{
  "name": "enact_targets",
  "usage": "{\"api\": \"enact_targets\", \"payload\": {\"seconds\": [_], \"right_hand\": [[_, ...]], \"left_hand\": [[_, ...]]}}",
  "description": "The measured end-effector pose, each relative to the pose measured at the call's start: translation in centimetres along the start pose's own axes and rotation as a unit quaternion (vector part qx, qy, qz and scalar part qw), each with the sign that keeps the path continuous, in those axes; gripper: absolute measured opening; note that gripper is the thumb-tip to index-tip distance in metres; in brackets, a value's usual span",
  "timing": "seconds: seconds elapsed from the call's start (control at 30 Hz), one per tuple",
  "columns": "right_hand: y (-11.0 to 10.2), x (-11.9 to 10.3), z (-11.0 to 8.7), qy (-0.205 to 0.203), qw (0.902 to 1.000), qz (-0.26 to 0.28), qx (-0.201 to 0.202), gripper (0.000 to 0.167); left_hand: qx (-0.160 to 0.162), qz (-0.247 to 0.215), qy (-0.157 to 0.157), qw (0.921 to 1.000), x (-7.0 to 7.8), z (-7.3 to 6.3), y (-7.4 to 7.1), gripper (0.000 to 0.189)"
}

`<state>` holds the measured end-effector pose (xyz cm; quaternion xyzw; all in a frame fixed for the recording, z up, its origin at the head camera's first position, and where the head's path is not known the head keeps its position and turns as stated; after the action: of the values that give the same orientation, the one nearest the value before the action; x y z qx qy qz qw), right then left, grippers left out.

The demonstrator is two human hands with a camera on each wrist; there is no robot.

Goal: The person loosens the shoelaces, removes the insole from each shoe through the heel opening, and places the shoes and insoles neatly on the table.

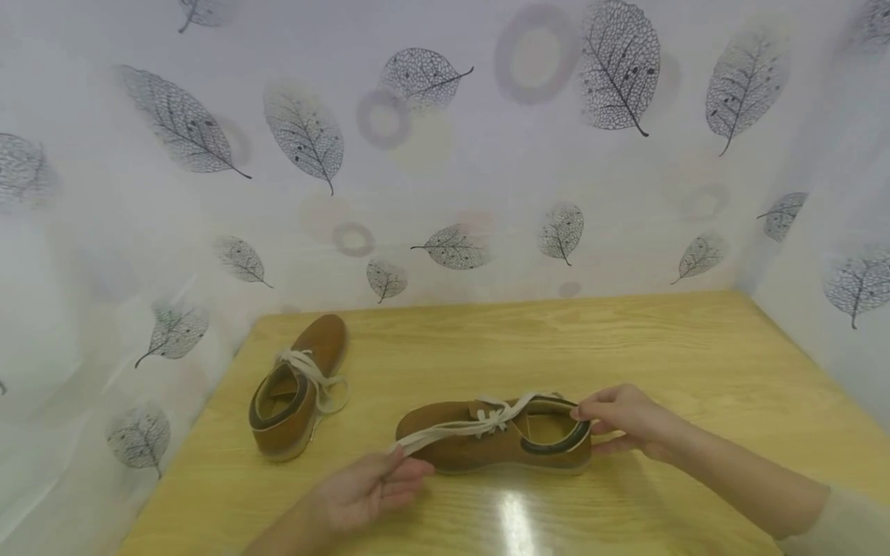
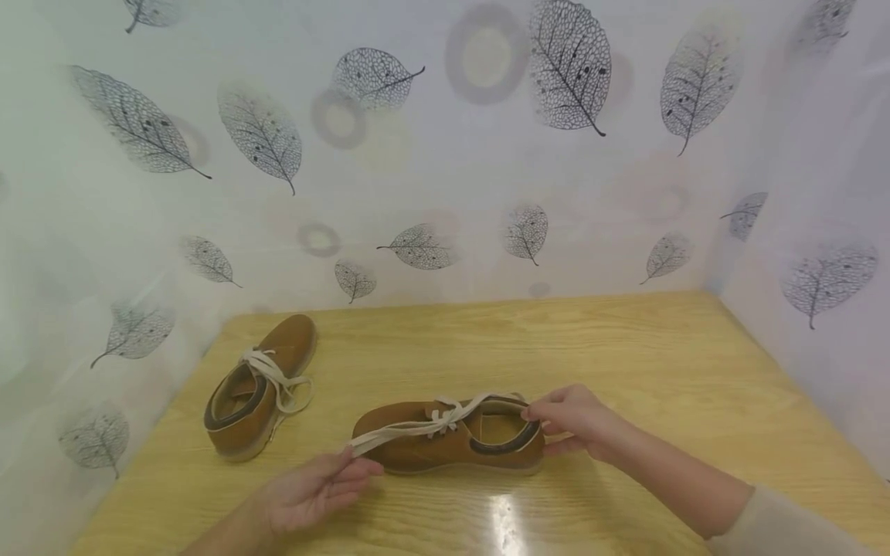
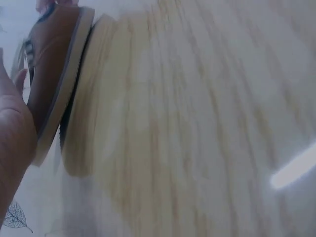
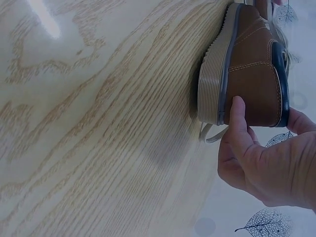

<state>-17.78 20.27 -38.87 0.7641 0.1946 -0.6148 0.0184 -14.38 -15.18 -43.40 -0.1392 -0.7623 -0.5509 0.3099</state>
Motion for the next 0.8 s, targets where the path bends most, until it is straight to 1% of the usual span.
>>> {"api": "enact_targets", "payload": {"seconds": [0.07,0.17,0.2,0.27,0.33,0.37,0.4,0.43,0.47,0.5,0.53,0.57,0.6,0.63,0.67,0.73,0.77,0.8], "right_hand": [[0.0,0.0,0.0,0.000,1.0000,0.000,0.000,0.032],[0.0,0.0,0.1,0.000,1.0000,-0.002,-0.001,0.032],[0.0,0.0,0.1,0.000,1.0000,-0.003,-0.002,0.031],[0.0,0.0,0.1,0.001,1.0000,-0.004,-0.003,0.032],[0.0,0.0,0.1,0.002,1.0000,-0.006,-0.005,0.032],[-0.1,0.0,0.1,-0.001,0.9999,-0.009,-0.009,0.032],[-0.1,0.0,0.1,-0.002,0.9999,-0.010,-0.010,0.032],[-0.1,0.0,0.2,-0.002,0.9999,-0.010,-0.010,0.032],[-0.1,0.0,0.2,-0.002,0.9999,-0.010,-0.011,0.032],[-0.2,0.0,0.2,-0.003,0.9999,-0.011,-0.012,0.032],[-0.2,0.0,0.3,-0.004,0.9999,-0.011,-0.012,0.032],[-0.2,0.0,0.3,-0.004,0.9999,-0.011,-0.012,0.032],[-0.2,0.0,0.3,-0.001,0.9999,-0.010,-0.009,0.032],[-0.2,0.1,0.3,-0.001,0.9999,-0.010,-0.009,0.032],[-0.2,0.1,0.3,-0.001,0.9999,-0.011,-0.010,0.032],[-0.2,0.1,0.2,-0.001,0.9999,-0.012,-0.011,0.033],[-0.2,0.1,0.2,-0.001,0.9999,-0.012,-0.012,0.033],[-0.1,0.2,0.2,-0.002,0.9998,-0.013,-0.013,0.033]], "left_hand": [[-0.012,0.013,-0.005,0.9998,-0.2,0.3,0.5,0.054],[-0.036,0.065,-0.014,0.9972,-0.2,0.4,1.2,0.060],[-0.054,0.083,-0.009,0.9951,-0.2,0.3,1.4,0.061],[-0.100,0.102,0.005,0.9897,0.0,0.2,1.7,0.065],[-0.148,0.100,0.021,0.9837,0.1,0.3,2.0,0.069],[-0.166,0.077,0.019,0.9830,0.1,0.3,2.1,0.070],[-0.167,0.057,0.023,0.9840,0.1,0.5,2.1,0.071],[-0.158,0.024,0.024,0.9868,0.0,0.6,2.1,0.071],[-0.127,-0.002,0.022,0.9917,-0.1,0.8,2.0,0.069],[-0.086,-0.020,0.018,0.9960,-0.2,1.0,1.8,0.067],[-0.039,-0.034,0.007,0.9986,-0.4,1.2,1.5,0.063],[0.016,-0.032,-0.009,0.9993,-0.7,1.3,1.2,0.058],[0.060,-0.008,-0.022,0.9979,-1.1,1.4,0.9,0.056],[0.094,0.016,-0.048,0.9943,-1.4,1.4,0.6,0.052],[0.119,0.052,-0.078,0.9885,-1.8,1.4,0.4,0.049],[0.123,0.110,-0.118,0.9792,-2.4,1.3,0.1,0.046],[0.120,0.139,-0.130,0.9743,-2.6,1.2,0.0,0.046],[0.119,0.163,-0.136,0.9700,-2.6,1.0,0.0,0.048]]}}
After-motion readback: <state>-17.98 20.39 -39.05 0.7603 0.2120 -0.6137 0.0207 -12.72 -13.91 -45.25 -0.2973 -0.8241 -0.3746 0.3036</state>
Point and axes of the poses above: each hand's wrist, its own z-axis towards the middle knuckle, its own y-axis out of the palm, x = y × z, the point moved 3 cm from there along z, towards the middle knuckle, and after that the axes turned 12 degrees about -y, right-handed, at the moved point
